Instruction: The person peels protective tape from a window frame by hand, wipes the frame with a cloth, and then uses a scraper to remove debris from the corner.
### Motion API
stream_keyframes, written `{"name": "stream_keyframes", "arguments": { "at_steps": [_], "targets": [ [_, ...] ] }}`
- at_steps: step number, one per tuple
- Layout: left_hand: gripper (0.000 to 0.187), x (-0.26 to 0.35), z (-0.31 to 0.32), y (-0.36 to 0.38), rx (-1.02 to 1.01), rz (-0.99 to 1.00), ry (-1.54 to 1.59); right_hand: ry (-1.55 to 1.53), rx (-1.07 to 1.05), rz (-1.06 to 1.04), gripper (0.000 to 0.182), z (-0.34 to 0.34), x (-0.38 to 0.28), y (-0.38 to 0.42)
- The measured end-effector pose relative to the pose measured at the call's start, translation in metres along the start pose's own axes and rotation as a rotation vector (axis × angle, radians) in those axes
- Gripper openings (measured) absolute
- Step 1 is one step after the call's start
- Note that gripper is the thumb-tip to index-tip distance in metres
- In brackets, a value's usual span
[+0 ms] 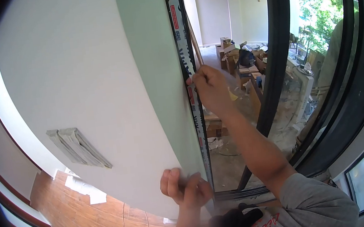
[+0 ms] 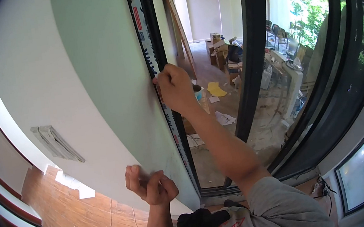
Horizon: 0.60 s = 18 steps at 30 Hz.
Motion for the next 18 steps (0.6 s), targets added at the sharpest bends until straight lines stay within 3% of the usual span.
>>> {"name": "stream_keyframes", "arguments": {
  "at_steps": [3,6,8,10,12,13,15,18],
  "targets": [
    [0.019,-0.001,0.002,-0.003,0.045,0.014,0.023,0.186,0.019,-0.098,0.021,-0.001,0.004,0.005],
    [0.022,0.007,-0.004,-0.006,0.024,0.008,-0.026,0.185,-0.014,-0.109,0.022,-0.016,-0.003,0.017],
    [0.030,0.023,-0.017,-0.012,-0.047,-0.005,0.270,0.293,-0.053,-0.189,0.021,-0.026,-0.008,0.014],
    [0.036,0.037,-0.006,-0.021,-0.168,-0.033,0.371,0.394,-0.088,-0.262,0.021,-0.029,-0.007,0.010],
    [0.050,0.048,0.017,-0.035,-0.283,-0.116,0.502,-0.147,-0.186,-0.023,0.020,-0.026,-0.004,0.010],
    [0.058,0.046,0.034,-0.043,-0.284,-0.181,0.522,-0.732,-0.236,0.225,0.014,-0.033,-0.024,0.014],
    [0.065,0.036,0.066,-0.056,-0.227,-0.161,0.243,-0.784,-0.260,0.299,0.015,-0.044,-0.062,0.013],
    [0.065,0.023,0.103,-0.083,-0.166,-0.204,0.144,-0.779,-0.299,0.375,0.014,-0.052,-0.070,0.007]
  ]
}}
Point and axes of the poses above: each hand's wrist, its own y-axis away from the middle knuckle, its own z-axis out of the palm, x = y × z, the point moved 1 cm from there along -y, towards the middle knuckle, and after that the axes turned 6 degrees about -x, right-handed, at the moved point
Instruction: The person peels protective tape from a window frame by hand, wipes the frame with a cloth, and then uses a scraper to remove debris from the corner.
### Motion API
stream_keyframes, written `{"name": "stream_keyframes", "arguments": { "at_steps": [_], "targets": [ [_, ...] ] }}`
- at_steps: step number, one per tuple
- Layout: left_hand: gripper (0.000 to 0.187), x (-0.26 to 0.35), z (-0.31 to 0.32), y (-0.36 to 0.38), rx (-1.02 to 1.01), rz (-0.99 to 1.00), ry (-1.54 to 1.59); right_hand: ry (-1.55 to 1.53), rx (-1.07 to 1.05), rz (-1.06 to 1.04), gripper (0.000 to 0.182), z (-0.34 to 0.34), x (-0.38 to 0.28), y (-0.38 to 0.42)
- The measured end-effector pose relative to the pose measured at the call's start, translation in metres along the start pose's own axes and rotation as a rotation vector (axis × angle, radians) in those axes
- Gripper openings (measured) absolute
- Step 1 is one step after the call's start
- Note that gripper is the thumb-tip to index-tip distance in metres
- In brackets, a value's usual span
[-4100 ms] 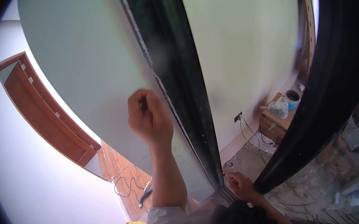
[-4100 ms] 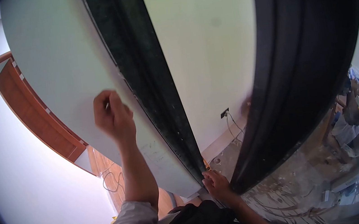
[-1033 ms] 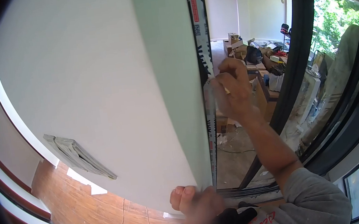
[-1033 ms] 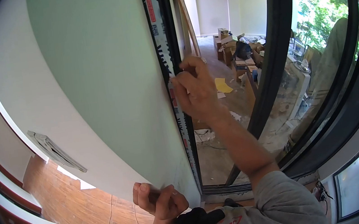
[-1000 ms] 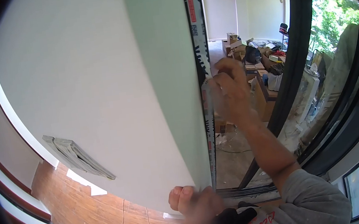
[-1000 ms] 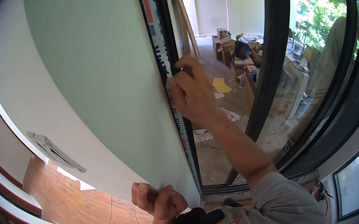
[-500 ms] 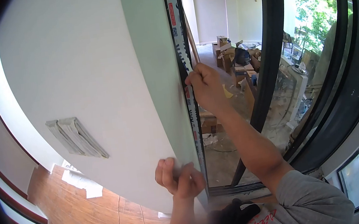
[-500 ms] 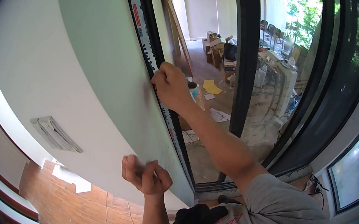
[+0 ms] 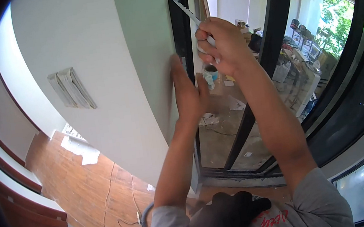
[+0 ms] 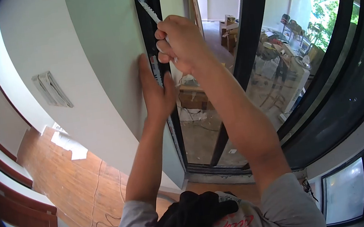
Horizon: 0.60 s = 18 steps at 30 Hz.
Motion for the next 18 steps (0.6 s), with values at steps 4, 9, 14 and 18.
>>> {"name": "stream_keyframes", "arguments": {
  "at_steps": [4,9,14,18],
  "targets": [
    [0.053,-0.005,0.020,-0.018,-0.096,-0.234,-0.149,0.371,0.115,0.014,0.013,-0.016,-0.004,-0.003],
    [0.044,-0.009,0.014,-0.046,0.034,-0.462,0.352,0.615,0.208,-0.029,0.016,-0.025,0.000,-0.012],
    [0.056,0.005,-0.005,-0.113,-0.039,-0.727,1.337,1.253,-0.054,-0.449,0.022,-0.025,0.017,-0.018],
    [0.039,0.003,-0.005,-0.152,-0.091,-0.823,1.174,1.325,0.060,-0.366,0.020,-0.010,0.018,0.002]
  ]
}}
Point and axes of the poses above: each hand's wrist, its own y-axis away from the middle knuckle, its own z-axis out of the palm, x = y × z, the point moved 1 cm from there along -y, towards the middle knuckle, and after that the axes turned 6 degrees about -x, right-handed, at the moved point
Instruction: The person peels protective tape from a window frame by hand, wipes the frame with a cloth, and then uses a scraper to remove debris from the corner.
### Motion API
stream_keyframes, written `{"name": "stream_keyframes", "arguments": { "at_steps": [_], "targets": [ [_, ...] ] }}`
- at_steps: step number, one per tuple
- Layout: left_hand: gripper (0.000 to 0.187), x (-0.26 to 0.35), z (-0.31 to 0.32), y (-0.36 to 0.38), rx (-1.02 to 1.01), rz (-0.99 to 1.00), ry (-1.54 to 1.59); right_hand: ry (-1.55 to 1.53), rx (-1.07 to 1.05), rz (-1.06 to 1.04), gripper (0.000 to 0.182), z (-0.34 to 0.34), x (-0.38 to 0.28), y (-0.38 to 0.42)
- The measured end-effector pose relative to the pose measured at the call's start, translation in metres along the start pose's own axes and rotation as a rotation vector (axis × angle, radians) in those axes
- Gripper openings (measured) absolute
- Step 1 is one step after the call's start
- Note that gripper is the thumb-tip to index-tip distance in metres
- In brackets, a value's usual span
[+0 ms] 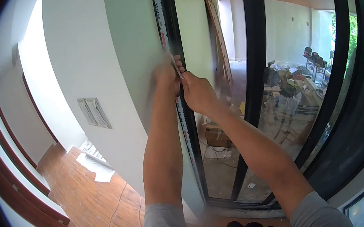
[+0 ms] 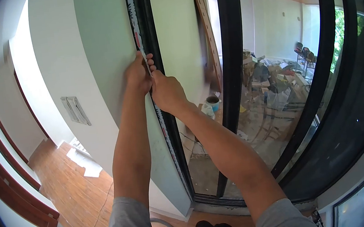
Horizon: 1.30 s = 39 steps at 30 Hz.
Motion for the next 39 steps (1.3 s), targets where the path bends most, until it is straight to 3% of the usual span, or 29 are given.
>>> {"name": "stream_keyframes", "arguments": {
  "at_steps": [6,11,15,18,20,24,30,33,36,39],
  "targets": [
    [0.014,0.012,0.011,0.011,-0.038,0.119,0.062,0.156,-0.039,0.012,0.016,-0.011,-0.026,0.011],
    [0.013,0.039,0.015,0.055,-0.100,0.120,0.031,-0.004,-0.034,-0.065,0.021,-0.013,-0.049,0.032],
    [0.014,0.055,0.008,0.067,-0.126,0.138,0.004,-0.004,-0.096,0.016,0.032,-0.026,-0.060,0.037],
    [0.017,0.056,0.012,0.072,-0.136,0.122,0.031,-0.109,0.068,0.018,0.039,-0.033,-0.044,0.014],
    [0.018,0.057,0.014,0.075,-0.160,0.115,0.060,-0.491,0.049,0.259,0.048,-0.044,-0.036,-0.018],
    [0.019,0.059,0.019,0.084,-0.191,0.081,0.137,-0.673,-0.071,0.345,0.053,-0.049,-0.045,-0.092],
    [0.019,0.063,0.017,0.090,-0.211,0.064,0.143,-0.853,0.042,0.350,0.042,-0.041,-0.067,-0.167],
    [0.022,0.067,0.014,0.096,-0.229,0.055,0.131,-0.995,0.201,0.356,0.024,-0.041,-0.076,-0.183],
    [0.023,0.069,0.009,0.097,-0.221,0.046,0.113,-0.794,0.248,0.313,0.018,-0.043,-0.078,-0.184],
    [0.025,0.067,0.005,0.099,-0.228,0.060,0.094,-0.796,0.268,0.211,0.012,-0.041,-0.073,-0.186]
  ]
}}
Point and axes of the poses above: each hand's wrist, its own y-axis away from the middle knuckle, its own z-axis out of the palm, x = y × z, the point moved 1 cm from there along -y, towards the middle knuckle, and after that the axes turned 6 degrees about -x, right-handed, at the moved point
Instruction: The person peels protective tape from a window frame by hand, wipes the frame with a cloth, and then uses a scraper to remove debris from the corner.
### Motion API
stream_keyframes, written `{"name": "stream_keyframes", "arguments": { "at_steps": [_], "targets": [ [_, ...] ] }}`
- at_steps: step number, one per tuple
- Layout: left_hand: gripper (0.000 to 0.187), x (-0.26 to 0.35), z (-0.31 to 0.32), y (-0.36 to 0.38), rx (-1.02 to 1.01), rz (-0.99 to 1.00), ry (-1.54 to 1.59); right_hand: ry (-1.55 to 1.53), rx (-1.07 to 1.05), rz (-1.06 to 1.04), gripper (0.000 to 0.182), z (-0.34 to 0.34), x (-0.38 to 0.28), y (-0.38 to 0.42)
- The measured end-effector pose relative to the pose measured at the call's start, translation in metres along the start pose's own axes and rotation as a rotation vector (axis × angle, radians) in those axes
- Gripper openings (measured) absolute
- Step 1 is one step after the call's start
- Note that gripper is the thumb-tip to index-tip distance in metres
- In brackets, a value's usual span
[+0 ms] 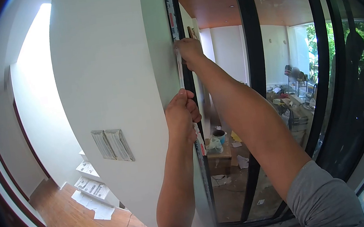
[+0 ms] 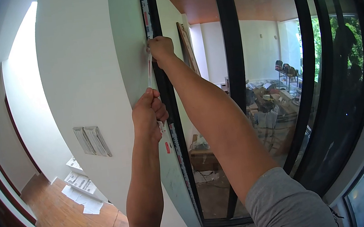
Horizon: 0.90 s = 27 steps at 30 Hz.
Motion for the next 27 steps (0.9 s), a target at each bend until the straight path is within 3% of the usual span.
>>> {"name": "stream_keyframes", "arguments": {
  "at_steps": [13,27],
  "targets": [
    [0.027,-0.001,0.012,0.015,-0.039,0.028,0.031,-0.013,-0.083,-0.114,0.015,-0.006,-0.019,0.011],
    [0.029,0.007,0.018,0.034,-0.056,0.072,-0.007,0.053,-0.036,-0.161,0.015,-0.002,-0.042,0.031]
  ]
}}
Point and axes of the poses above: each hand's wrist, its own y-axis away from the middle knuckle, its own z-axis out of the palm, x = y × z, the point moved 1 cm from there along -y, towards the middle knuckle, and after that the axes turned 6 degrees about -x, right-handed, at the moved point
